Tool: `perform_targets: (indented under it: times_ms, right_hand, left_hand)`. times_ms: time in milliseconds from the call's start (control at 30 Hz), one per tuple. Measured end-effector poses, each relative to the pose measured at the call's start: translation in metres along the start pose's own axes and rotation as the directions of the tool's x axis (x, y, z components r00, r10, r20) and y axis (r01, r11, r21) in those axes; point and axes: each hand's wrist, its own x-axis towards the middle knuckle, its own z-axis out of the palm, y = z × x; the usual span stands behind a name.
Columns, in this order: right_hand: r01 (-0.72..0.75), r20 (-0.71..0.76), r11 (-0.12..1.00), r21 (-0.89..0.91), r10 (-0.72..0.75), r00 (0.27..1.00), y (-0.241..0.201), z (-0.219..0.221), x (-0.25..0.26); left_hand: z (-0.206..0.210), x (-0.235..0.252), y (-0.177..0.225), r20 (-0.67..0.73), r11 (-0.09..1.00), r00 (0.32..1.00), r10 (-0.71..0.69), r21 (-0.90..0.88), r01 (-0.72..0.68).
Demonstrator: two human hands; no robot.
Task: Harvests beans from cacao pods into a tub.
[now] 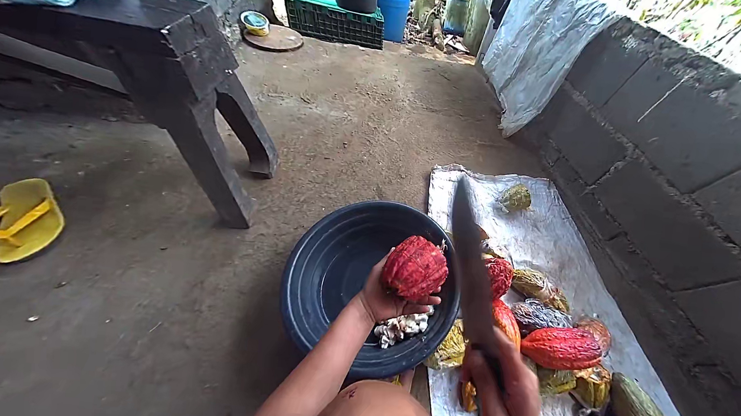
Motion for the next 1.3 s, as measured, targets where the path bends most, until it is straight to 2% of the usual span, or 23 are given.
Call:
perform_targets:
  times_ms: [67, 133, 167, 200, 233, 267, 300, 333, 400, 500, 600, 733, 833, 1100, 1200, 1300]
  right_hand:
    - [0.075, -0.140, 0.992, 0.099, -0.061, 0.988, -0.024, -0.002, 0.012]
    - [0.088, -0.184, 0.994, 0.062, -0.076, 0.980, -0.021, 0.004, 0.010]
    - [0.024, -0.124, 0.999, -0.036, -0.029, 0.992, -0.005, 0.009, 0.001]
    - [-0.070, -0.001, 0.983, -0.171, 0.071, 0.998, 0.013, 0.012, -0.011]
    - [-0.195, 0.165, 0.943, -0.268, 0.245, 0.956, 0.027, 0.013, -0.019]
    - [-0.288, 0.292, 0.907, -0.307, 0.378, 0.879, 0.038, 0.013, -0.023]
    - [-0.323, 0.352, 0.899, -0.297, 0.418, 0.838, 0.047, 0.012, -0.024]
    - [-0.324, 0.375, 0.904, -0.278, 0.413, 0.830, 0.052, 0.009, -0.024]
    - [-0.281, 0.343, 0.916, -0.285, 0.371, 0.863, 0.049, 0.008, -0.032]
    - [-0.240, 0.206, 0.870, -0.431, 0.353, 0.912, 0.036, 0.020, -0.029]
    - [-0.242, 0.082, 0.809, -0.536, 0.335, 0.939, 0.037, 0.044, -0.039]
    - [-0.361, 0.048, 0.727, -0.584, 0.475, 0.879, 0.033, 0.062, -0.038]
    - [-0.463, 0.033, 0.673, -0.577, 0.586, 0.810, 0.029, 0.073, -0.036]
    - [-0.486, -0.066, 0.638, -0.597, 0.565, 0.822, 0.029, 0.087, -0.045]
    - [-0.502, -0.016, 0.648, -0.572, 0.603, 0.797, 0.022, 0.081, -0.040]
    - [-0.487, 0.111, 0.720, -0.494, 0.607, 0.787, 0.014, 0.055, -0.032]
  left_hand:
    - [-0.006, 0.002, 0.002, -0.046, 0.999, 0.999, -0.029, 0.013, 0.030]
    - [-0.006, 0.002, 0.005, -0.109, 0.999, 0.993, -0.035, 0.027, 0.038]
    - [-0.006, 0.000, 0.005, -0.119, 0.998, 0.992, -0.037, 0.047, 0.043]
    - [-0.007, -0.001, 0.004, -0.098, 0.995, 0.995, -0.037, 0.085, 0.045]
    - [-0.008, -0.002, 0.002, -0.068, 0.990, 0.997, -0.037, 0.135, 0.046]
    - [-0.010, -0.001, 0.000, -0.050, 0.982, 0.998, -0.046, 0.183, 0.055]
    - [-0.013, 0.000, 0.000, -0.022, 0.977, 0.997, -0.071, 0.199, 0.074]
    - [-0.015, 0.000, -0.002, 0.021, 0.980, 0.995, -0.095, 0.179, 0.089]
    - [-0.013, -0.003, -0.008, 0.078, 0.988, 0.990, -0.116, 0.107, 0.108]
    - [0.008, 0.002, -0.001, 0.027, 1.000, 1.000, -0.009, -0.018, 0.009]
    - [0.022, 0.002, -0.003, -0.108, 0.990, 0.986, 0.128, -0.050, -0.134]
    - [0.027, 0.001, -0.008, -0.283, 0.978, 0.939, 0.197, -0.012, -0.209]
    - [0.027, 0.002, -0.012, -0.296, 0.958, 0.915, 0.274, 0.003, -0.286]
    - [0.026, 0.005, -0.026, -0.272, 0.913, 0.881, 0.387, -0.024, -0.408]
    - [0.024, 0.002, -0.024, -0.244, 0.920, 0.892, 0.381, 0.002, -0.392]
    - [0.020, -0.004, -0.018, -0.220, 0.971, 0.946, 0.239, 0.072, -0.229]
